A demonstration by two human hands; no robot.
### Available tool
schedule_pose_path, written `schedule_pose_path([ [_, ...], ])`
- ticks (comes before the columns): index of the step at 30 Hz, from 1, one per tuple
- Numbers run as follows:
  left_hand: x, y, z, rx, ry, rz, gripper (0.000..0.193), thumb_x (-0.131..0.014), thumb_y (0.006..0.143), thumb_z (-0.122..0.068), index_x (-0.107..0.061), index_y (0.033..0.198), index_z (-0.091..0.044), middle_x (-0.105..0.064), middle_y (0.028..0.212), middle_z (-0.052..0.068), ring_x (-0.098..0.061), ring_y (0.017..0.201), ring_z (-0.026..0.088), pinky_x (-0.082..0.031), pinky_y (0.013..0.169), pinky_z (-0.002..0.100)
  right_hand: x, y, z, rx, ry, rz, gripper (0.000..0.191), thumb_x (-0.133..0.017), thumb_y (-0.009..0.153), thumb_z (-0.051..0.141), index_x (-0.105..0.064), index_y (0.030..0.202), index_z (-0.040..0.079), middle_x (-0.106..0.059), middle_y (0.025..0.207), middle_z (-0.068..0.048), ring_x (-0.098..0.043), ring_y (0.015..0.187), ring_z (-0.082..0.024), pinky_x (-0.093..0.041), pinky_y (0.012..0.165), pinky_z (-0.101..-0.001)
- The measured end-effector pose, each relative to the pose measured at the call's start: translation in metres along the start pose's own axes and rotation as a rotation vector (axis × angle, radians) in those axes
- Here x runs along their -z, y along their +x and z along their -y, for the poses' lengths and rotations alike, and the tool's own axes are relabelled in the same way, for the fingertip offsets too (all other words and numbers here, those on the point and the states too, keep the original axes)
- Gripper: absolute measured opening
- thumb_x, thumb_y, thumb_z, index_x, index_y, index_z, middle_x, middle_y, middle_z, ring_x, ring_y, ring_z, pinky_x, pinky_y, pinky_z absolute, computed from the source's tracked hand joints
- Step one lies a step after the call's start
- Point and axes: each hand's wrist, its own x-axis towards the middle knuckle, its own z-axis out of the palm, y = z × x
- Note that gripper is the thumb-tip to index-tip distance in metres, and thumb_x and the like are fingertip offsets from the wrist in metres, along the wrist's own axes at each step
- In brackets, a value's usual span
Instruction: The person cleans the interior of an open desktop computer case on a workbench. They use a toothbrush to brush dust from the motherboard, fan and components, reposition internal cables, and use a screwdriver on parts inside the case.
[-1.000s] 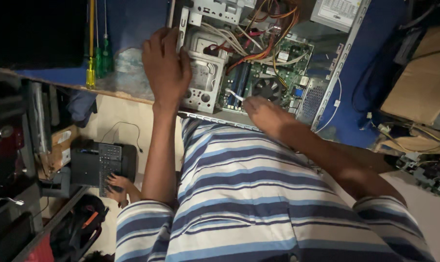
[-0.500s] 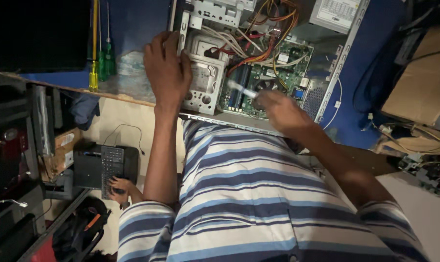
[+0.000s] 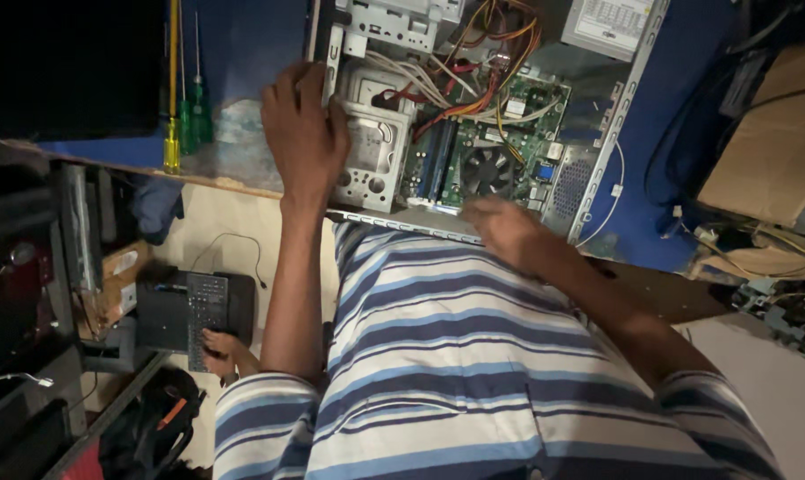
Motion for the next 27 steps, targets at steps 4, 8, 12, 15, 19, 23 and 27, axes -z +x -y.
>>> schedule_pose_path([
  [4, 0.001, -0.001, 0.0, -0.022, 0.02, -0.032, 0.041, -0.066, 0.096, -0.007, -0.058, 0.136, -0.004, -0.056, 0.135, 0.016, -0.053, 0.115, 0.037, -0.044, 0.097, 0.05, 0.007, 0.005, 0.0, 0.064, 0.164, -0.223, 0.032, -0.049, 0.1, 0.008, -0.065, 0.128, 0.003, -0.07, 0.129, -0.02, -0.068, 0.114, -0.033, -0.056, 0.102, -0.0365],
  [8, 0.001, 0.0, 0.001, -0.017, 0.033, 0.0, 0.043, -0.066, 0.093, -0.006, -0.06, 0.135, -0.004, -0.057, 0.133, 0.017, -0.054, 0.111, 0.038, -0.044, 0.094, 0.05, 0.015, 0.004, 0.001, 0.135, -0.155, -0.155, 0.04, -0.057, 0.087, -0.005, -0.065, 0.126, -0.004, -0.069, 0.112, -0.024, -0.066, 0.101, -0.039, -0.057, 0.09, -0.0415],
  [12, 0.001, 0.0, 0.0, 0.005, 0.012, -0.009, 0.042, -0.066, 0.094, -0.006, -0.06, 0.136, -0.005, -0.058, 0.134, 0.015, -0.055, 0.111, 0.037, -0.045, 0.095, 0.049, 0.025, 0.002, 0.003, 0.074, -0.147, -0.293, 0.032, -0.055, 0.095, -0.004, -0.065, 0.125, -0.006, -0.067, 0.115, -0.025, -0.067, 0.1, -0.037, -0.057, 0.092, -0.0417],
  [15, 0.001, 0.002, -0.001, -0.015, 0.006, -0.018, 0.042, -0.066, 0.094, -0.006, -0.06, 0.135, -0.004, -0.058, 0.133, 0.016, -0.055, 0.11, 0.037, -0.045, 0.094, 0.049, 0.027, 0.005, 0.004, 0.214, -0.307, -0.476, 0.042, -0.056, 0.085, -0.004, -0.061, 0.126, -0.01, -0.064, 0.124, -0.029, -0.064, 0.11, -0.041, -0.054, 0.1, -0.0435],
  [19, 0.003, 0.001, 0.0, -0.021, 0.0, -0.012, 0.041, -0.067, 0.094, -0.006, -0.06, 0.134, -0.004, -0.058, 0.133, 0.017, -0.054, 0.11, 0.038, -0.045, 0.094, 0.05, 0.016, 0.007, 0.005, 0.083, -0.411, -0.37, 0.045, -0.056, 0.084, -0.005, -0.059, 0.128, -0.009, -0.063, 0.127, -0.027, -0.063, 0.114, -0.043, -0.05, 0.103, -0.0455],
  [23, 0.003, 0.0, 0.0, 0.003, 0.021, 0.003, 0.041, -0.066, 0.095, -0.005, -0.06, 0.135, -0.004, -0.058, 0.135, 0.017, -0.055, 0.113, 0.038, -0.044, 0.097, 0.051, 0.005, 0.0, 0.003, 0.075, -0.343, -0.354, 0.038, -0.057, 0.089, -0.003, -0.061, 0.126, -0.004, -0.064, 0.129, -0.023, -0.064, 0.118, -0.038, -0.048, 0.113, -0.0456],
  [27, 0.002, 0.001, 0.0, -0.007, 0.026, -0.015, 0.043, -0.067, 0.092, -0.007, -0.061, 0.134, -0.004, -0.059, 0.134, 0.018, -0.055, 0.112, 0.039, -0.044, 0.096, 0.05, 0.006, -0.012, 0.004, 0.085, -0.352, -0.231, 0.041, -0.059, 0.084, -0.001, -0.064, 0.125, -0.004, -0.066, 0.124, -0.025, -0.065, 0.112, -0.038, -0.053, 0.098, -0.0428],
])
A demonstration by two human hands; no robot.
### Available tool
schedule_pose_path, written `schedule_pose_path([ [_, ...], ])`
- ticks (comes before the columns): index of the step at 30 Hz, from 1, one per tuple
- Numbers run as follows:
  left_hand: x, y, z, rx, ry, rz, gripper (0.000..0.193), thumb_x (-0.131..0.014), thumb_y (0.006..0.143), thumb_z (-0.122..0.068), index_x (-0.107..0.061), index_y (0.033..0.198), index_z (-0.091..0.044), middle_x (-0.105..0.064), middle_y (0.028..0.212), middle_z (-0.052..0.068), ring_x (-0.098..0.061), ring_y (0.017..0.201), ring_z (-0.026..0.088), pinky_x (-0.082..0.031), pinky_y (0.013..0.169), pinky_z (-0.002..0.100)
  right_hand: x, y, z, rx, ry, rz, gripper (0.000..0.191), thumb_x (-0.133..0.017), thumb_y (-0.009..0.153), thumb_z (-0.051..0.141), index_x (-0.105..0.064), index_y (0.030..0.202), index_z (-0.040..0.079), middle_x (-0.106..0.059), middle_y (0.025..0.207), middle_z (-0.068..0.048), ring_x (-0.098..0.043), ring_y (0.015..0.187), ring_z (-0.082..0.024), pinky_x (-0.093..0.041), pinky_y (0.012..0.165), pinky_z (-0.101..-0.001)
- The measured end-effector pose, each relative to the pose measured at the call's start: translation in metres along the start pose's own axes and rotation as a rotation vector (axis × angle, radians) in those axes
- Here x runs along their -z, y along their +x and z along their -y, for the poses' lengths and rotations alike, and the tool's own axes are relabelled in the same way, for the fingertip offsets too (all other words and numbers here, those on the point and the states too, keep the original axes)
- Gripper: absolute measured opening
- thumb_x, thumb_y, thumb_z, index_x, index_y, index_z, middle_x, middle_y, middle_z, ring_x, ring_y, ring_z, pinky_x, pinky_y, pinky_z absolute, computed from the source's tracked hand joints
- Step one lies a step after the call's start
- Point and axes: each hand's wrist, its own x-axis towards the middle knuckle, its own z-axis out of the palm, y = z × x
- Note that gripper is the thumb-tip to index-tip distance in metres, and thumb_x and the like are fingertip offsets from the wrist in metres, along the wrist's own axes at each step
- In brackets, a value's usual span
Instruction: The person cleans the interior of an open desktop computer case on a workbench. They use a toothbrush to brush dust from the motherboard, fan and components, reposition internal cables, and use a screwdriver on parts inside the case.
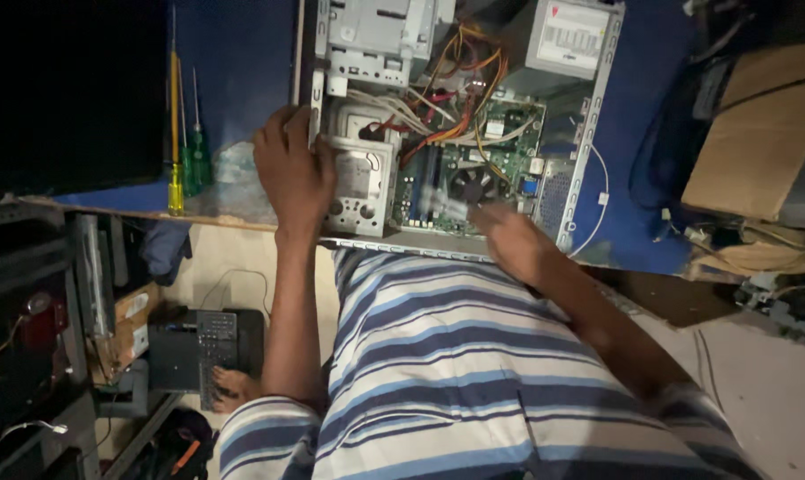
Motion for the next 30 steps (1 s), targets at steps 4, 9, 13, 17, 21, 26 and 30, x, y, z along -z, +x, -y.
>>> schedule_pose_path([
  [4, 0.001, -0.001, 0.001, -0.022, -0.024, 0.017, 0.043, -0.066, 0.092, -0.007, -0.06, 0.134, -0.003, -0.058, 0.133, 0.019, -0.054, 0.114, 0.04, -0.043, 0.097, 0.051, 0.032, -0.023, -0.011, -0.446, 0.472, 0.018, 0.032, -0.057, 0.094, 0.006, -0.069, 0.125, 0.007, -0.073, 0.113, -0.015, -0.071, 0.089, -0.033, -0.058, 0.078, -0.0422],
  [9, -0.001, -0.002, 0.004, -0.008, -0.014, 0.03, 0.042, -0.065, 0.093, -0.007, -0.059, 0.134, -0.002, -0.058, 0.133, 0.02, -0.053, 0.114, 0.04, -0.043, 0.099, 0.051, 0.074, -0.029, -0.042, -0.296, 0.176, -0.839, 0.023, -0.061, 0.097, -0.006, -0.072, 0.117, -0.002, -0.073, 0.119, -0.02, -0.073, 0.103, -0.032, -0.058, 0.091, -0.0411],
  [13, -0.002, -0.002, 0.005, -0.019, 0.0, 0.003, 0.041, -0.065, 0.092, -0.007, -0.06, 0.132, -0.004, -0.059, 0.132, 0.019, -0.054, 0.115, 0.041, -0.044, 0.099, 0.051, 0.059, -0.005, -0.045, -0.404, 0.009, -0.906, 0.031, -0.054, 0.094, -0.012, -0.071, 0.119, -0.005, -0.069, 0.121, -0.024, -0.07, 0.098, -0.036, -0.057, 0.085, -0.0415],
  [17, 0.0, -0.002, 0.006, -0.025, -0.001, 0.006, 0.04, -0.065, 0.092, -0.008, -0.06, 0.131, -0.004, -0.059, 0.132, 0.02, -0.054, 0.112, 0.041, -0.044, 0.096, 0.051, 0.045, 0.013, -0.046, -0.27, 0.185, -0.933, 0.02, -0.058, 0.091, -0.011, -0.069, 0.107, -0.003, -0.07, 0.117, -0.02, -0.071, 0.098, -0.036, -0.058, 0.086, -0.0442],
  [21, 0.0, -0.001, 0.006, -0.012, -0.016, 0.008, 0.04, -0.064, 0.093, -0.008, -0.06, 0.132, -0.003, -0.059, 0.133, 0.02, -0.055, 0.112, 0.041, -0.044, 0.097, 0.051, 0.049, 0.04, -0.057, -0.432, 0.058, -1.098, 0.036, -0.057, 0.089, -0.015, -0.073, 0.121, -0.009, -0.067, 0.116, -0.024, -0.069, 0.098, -0.037, -0.057, 0.085, -0.0441],
  [26, 0.0, 0.0, 0.006, 0.001, 0.013, 0.02, 0.04, -0.064, 0.09, -0.008, -0.061, 0.13, -0.004, -0.06, 0.131, 0.02, -0.055, 0.114, 0.041, -0.043, 0.098, 0.051, 0.037, 0.056, -0.057, -0.333, 0.318, -0.968, 0.027, -0.056, 0.09, -0.013, -0.073, 0.108, -0.006, -0.072, 0.112, -0.019, -0.071, 0.093, -0.03, -0.058, 0.078, -0.0373],
  [30, 0.0, -0.001, 0.006, -0.018, -0.014, 0.0, 0.039, -0.064, 0.093, -0.007, -0.061, 0.132, -0.004, -0.059, 0.132, 0.02, -0.055, 0.117, 0.041, -0.044, 0.101, 0.051, 0.038, 0.047, -0.056, -0.359, 0.17, -1.194, 0.038, -0.055, 0.086, -0.016, -0.071, 0.119, -0.01, -0.068, 0.119, -0.022, -0.071, 0.099, -0.03, -0.057, 0.087, -0.04],
])
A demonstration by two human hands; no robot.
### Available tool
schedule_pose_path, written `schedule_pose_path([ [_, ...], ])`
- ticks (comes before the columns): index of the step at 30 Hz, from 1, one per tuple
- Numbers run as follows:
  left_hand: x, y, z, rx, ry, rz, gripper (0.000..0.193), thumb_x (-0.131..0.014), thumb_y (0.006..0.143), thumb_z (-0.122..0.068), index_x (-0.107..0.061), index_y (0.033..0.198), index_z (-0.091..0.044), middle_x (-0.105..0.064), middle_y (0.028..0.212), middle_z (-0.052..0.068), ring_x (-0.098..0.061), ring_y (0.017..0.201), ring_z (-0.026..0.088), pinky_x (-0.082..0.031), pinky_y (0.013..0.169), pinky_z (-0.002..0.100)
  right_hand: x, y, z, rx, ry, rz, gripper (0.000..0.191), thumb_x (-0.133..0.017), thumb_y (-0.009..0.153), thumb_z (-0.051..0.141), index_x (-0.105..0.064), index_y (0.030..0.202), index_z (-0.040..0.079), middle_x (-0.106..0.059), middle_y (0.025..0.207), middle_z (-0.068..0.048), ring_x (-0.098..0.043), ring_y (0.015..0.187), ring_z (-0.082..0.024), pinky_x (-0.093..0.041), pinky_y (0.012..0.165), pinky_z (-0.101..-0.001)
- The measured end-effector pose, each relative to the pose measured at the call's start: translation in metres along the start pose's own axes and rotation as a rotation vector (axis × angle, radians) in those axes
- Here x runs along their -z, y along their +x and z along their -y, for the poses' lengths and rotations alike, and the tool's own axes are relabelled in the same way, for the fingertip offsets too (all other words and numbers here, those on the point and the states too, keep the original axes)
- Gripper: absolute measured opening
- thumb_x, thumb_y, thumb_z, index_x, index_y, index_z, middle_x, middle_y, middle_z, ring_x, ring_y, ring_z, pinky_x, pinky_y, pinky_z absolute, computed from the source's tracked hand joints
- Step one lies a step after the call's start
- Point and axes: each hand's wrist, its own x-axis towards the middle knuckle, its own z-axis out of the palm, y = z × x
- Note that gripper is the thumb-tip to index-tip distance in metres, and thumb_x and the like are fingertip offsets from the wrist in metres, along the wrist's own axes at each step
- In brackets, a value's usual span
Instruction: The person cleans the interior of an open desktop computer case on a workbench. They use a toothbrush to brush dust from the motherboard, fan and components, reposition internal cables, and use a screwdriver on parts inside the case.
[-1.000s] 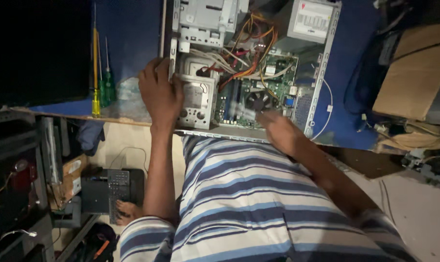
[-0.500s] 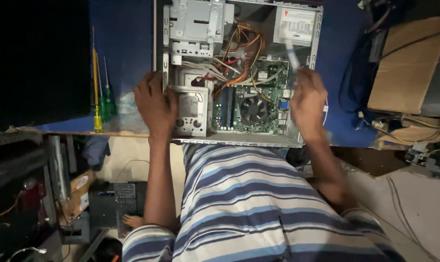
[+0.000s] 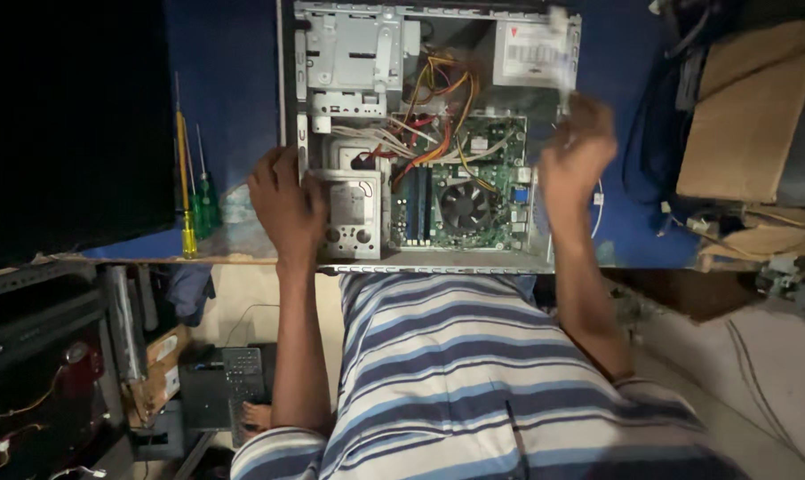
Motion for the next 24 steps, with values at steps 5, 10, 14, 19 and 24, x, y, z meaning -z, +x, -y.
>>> schedule_pose_path([
  [5, 0.002, 0.0, 0.0, 0.003, 0.001, 0.019, 0.037, -0.064, 0.093, -0.008, -0.061, 0.13, -0.003, -0.06, 0.132, 0.02, -0.054, 0.117, 0.041, -0.043, 0.101, 0.051, -0.022, 0.001, 0.016, -0.045, -0.087, 0.163, 0.046, -0.051, 0.077, -0.019, -0.074, 0.114, -0.007, -0.068, 0.114, -0.022, -0.067, 0.084, -0.029, -0.054, 0.066, -0.0368],
  [10, 0.003, 0.001, 0.002, -0.03, -0.015, 0.024, 0.038, -0.064, 0.091, -0.009, -0.06, 0.128, -0.003, -0.059, 0.13, 0.021, -0.055, 0.117, 0.042, -0.042, 0.1, 0.052, -0.011, -0.023, 0.016, -0.074, 0.012, 0.032, 0.04, -0.052, 0.086, -0.02, -0.071, 0.119, -0.008, -0.066, 0.122, -0.02, -0.068, 0.095, -0.027, -0.057, 0.07, -0.0324],
  [14, 0.002, -0.001, 0.004, -0.005, -0.004, 0.041, 0.038, -0.062, 0.093, -0.008, -0.06, 0.131, -0.003, -0.058, 0.133, 0.021, -0.054, 0.12, 0.041, -0.042, 0.102, 0.052, 0.004, -0.044, 0.016, -0.198, -0.05, 0.131, 0.038, -0.058, 0.088, -0.016, -0.068, 0.124, -0.01, -0.064, 0.119, -0.019, -0.066, 0.09, -0.024, -0.055, 0.071, -0.0333],
  [19, 0.002, -0.002, 0.004, -0.009, 0.004, 0.042, 0.041, -0.065, 0.09, -0.009, -0.061, 0.131, -0.002, -0.058, 0.131, 0.023, -0.053, 0.115, 0.043, -0.042, 0.099, 0.053, 0.001, -0.05, 0.016, -0.21, 0.004, 0.098, 0.035, -0.056, 0.094, -0.014, -0.073, 0.122, -0.004, -0.069, 0.123, -0.016, -0.071, 0.095, -0.022, -0.057, 0.066, -0.031],
  [24, 0.001, 0.002, 0.0, 0.022, 0.017, 0.016, 0.038, -0.066, 0.094, -0.009, -0.061, 0.131, -0.003, -0.058, 0.131, 0.022, -0.054, 0.117, 0.043, -0.042, 0.1, 0.052, 0.006, -0.054, 0.02, -0.135, -0.073, 0.227, 0.038, -0.055, 0.093, -0.015, -0.066, 0.129, -0.011, -0.065, 0.122, -0.025, -0.066, 0.083, -0.024, -0.056, 0.06, -0.0288],
])
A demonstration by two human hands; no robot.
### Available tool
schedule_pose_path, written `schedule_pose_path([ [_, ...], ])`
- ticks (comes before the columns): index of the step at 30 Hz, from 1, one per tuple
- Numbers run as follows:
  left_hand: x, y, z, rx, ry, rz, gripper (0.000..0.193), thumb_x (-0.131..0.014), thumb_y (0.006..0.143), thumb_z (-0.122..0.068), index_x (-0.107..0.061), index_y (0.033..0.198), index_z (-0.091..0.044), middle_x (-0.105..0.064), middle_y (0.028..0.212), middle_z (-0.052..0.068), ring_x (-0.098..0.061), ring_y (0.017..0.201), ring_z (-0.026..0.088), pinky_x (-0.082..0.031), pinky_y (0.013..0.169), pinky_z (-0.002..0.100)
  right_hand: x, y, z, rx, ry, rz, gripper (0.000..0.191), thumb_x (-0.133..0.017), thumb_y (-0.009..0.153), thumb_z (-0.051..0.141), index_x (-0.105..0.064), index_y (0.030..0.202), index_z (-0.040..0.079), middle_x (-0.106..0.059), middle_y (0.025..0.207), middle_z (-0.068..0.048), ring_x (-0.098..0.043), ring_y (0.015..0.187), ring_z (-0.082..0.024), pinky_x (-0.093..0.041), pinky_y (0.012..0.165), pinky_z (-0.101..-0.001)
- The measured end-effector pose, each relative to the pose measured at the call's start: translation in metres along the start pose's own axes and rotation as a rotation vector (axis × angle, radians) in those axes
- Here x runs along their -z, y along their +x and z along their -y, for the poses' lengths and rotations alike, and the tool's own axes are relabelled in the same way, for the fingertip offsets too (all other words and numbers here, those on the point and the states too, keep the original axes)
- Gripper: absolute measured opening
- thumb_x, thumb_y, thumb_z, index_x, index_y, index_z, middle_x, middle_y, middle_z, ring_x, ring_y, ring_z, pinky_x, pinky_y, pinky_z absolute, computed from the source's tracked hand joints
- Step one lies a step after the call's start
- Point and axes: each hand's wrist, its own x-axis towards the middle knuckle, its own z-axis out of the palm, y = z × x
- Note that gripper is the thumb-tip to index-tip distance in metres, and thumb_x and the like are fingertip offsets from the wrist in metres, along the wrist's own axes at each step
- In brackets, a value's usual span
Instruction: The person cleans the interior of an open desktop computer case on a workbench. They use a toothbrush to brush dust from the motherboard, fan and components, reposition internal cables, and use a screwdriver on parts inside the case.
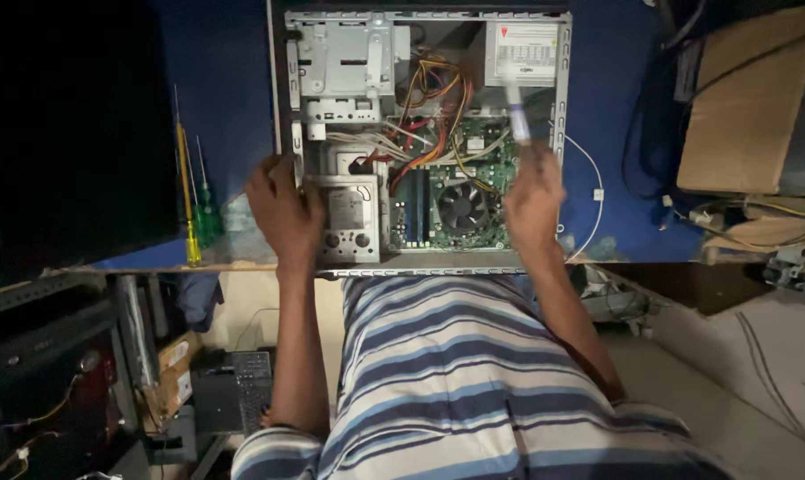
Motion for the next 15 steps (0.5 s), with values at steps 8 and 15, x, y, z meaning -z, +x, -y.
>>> schedule_pose_path([
  [8, 0.004, -0.001, -0.001, -0.025, -0.027, 0.002, 0.036, -0.065, 0.096, -0.01, -0.062, 0.131, -0.003, -0.058, 0.132, 0.021, -0.054, 0.118, 0.042, -0.042, 0.101, 0.052, 0.071, 0.045, -0.024, 0.369, -0.181, 0.235, 0.027, -0.057, 0.096, -0.012, -0.072, 0.113, 0.001, -0.071, 0.12, -0.016, -0.072, 0.105, -0.03, -0.061, 0.092, -0.0385],
  [15, 0.0, -0.003, 0.002, -0.034, -0.049, -0.018, 0.039, -0.064, 0.092, -0.009, -0.061, 0.13, -0.003, -0.058, 0.132, 0.02, -0.054, 0.119, 0.041, -0.042, 0.102, 0.052, 0.113, 0.099, -0.034, 0.401, -0.164, 0.267, 0.022, -0.06, 0.095, -0.015, -0.07, 0.111, -0.005, -0.069, 0.114, -0.021, -0.067, 0.109, -0.04, -0.056, 0.095, -0.0462],
])
